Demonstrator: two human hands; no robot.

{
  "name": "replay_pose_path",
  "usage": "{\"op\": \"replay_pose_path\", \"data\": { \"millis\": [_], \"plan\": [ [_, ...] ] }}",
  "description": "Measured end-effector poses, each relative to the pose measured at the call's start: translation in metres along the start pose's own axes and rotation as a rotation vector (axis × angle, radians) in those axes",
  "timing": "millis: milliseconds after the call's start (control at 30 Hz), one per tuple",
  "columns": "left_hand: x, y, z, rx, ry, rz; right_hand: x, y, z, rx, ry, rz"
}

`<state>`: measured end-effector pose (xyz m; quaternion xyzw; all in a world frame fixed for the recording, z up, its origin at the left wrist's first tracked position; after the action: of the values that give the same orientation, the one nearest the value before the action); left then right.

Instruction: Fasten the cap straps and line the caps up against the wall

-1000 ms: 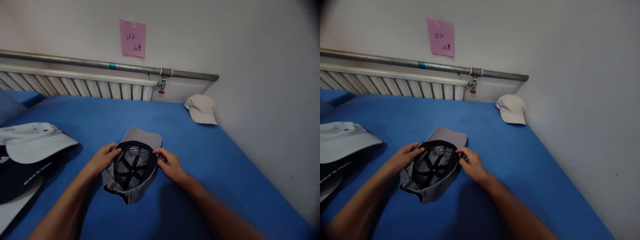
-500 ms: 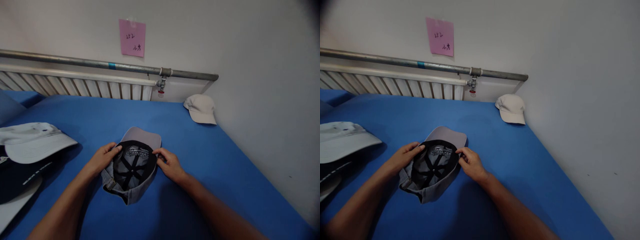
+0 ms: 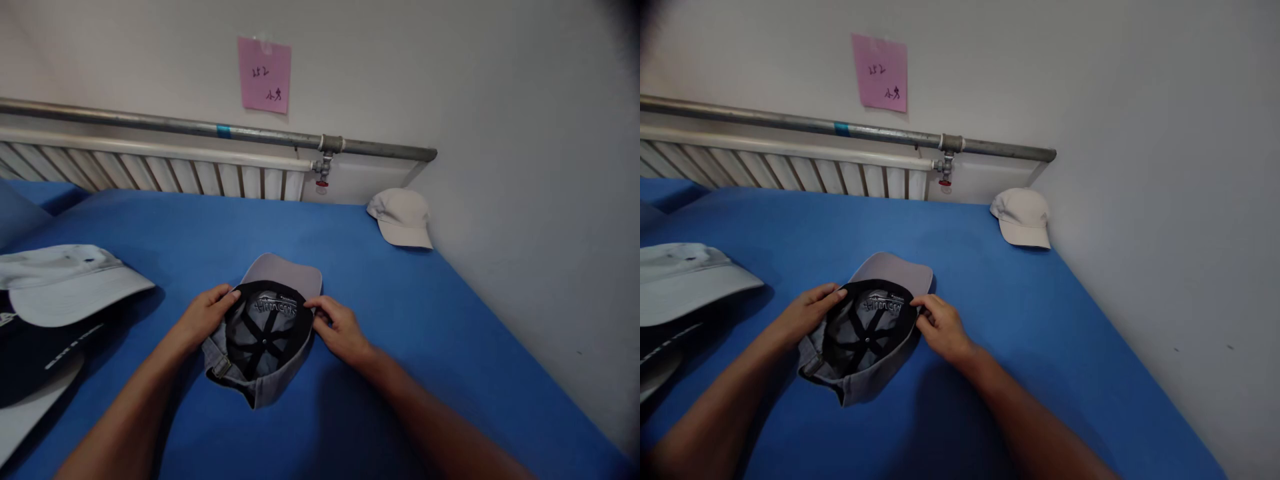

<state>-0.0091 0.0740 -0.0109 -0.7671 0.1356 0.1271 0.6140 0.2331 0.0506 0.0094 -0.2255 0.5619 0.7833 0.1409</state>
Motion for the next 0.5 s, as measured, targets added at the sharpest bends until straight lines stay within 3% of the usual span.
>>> {"op": "replay_pose_path", "data": {
  "millis": [267, 500],
  "plan": [
    [-0.001, 0.002, 0.001, 0.03, -0.006, 0.007, -0.006, 0.011, -0.005, -0.109, -0.07, -0.128],
    [0.002, 0.005, 0.0, -0.028, 0.017, -0.031, -0.011, 0.011, -0.006, -0.169, -0.162, -0.3]
  ]
}}
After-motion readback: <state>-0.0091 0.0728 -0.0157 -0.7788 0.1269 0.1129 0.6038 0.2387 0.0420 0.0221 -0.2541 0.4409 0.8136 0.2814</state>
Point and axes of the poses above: each hand's wrist, its own z-axis towards the middle knuckle, its own x-axis out of the palm, y = z × x, the point moved 9 cm from there along z, towards the middle knuckle, and after that the axes turned 4 degrees about -y, right-handed, at the moved point
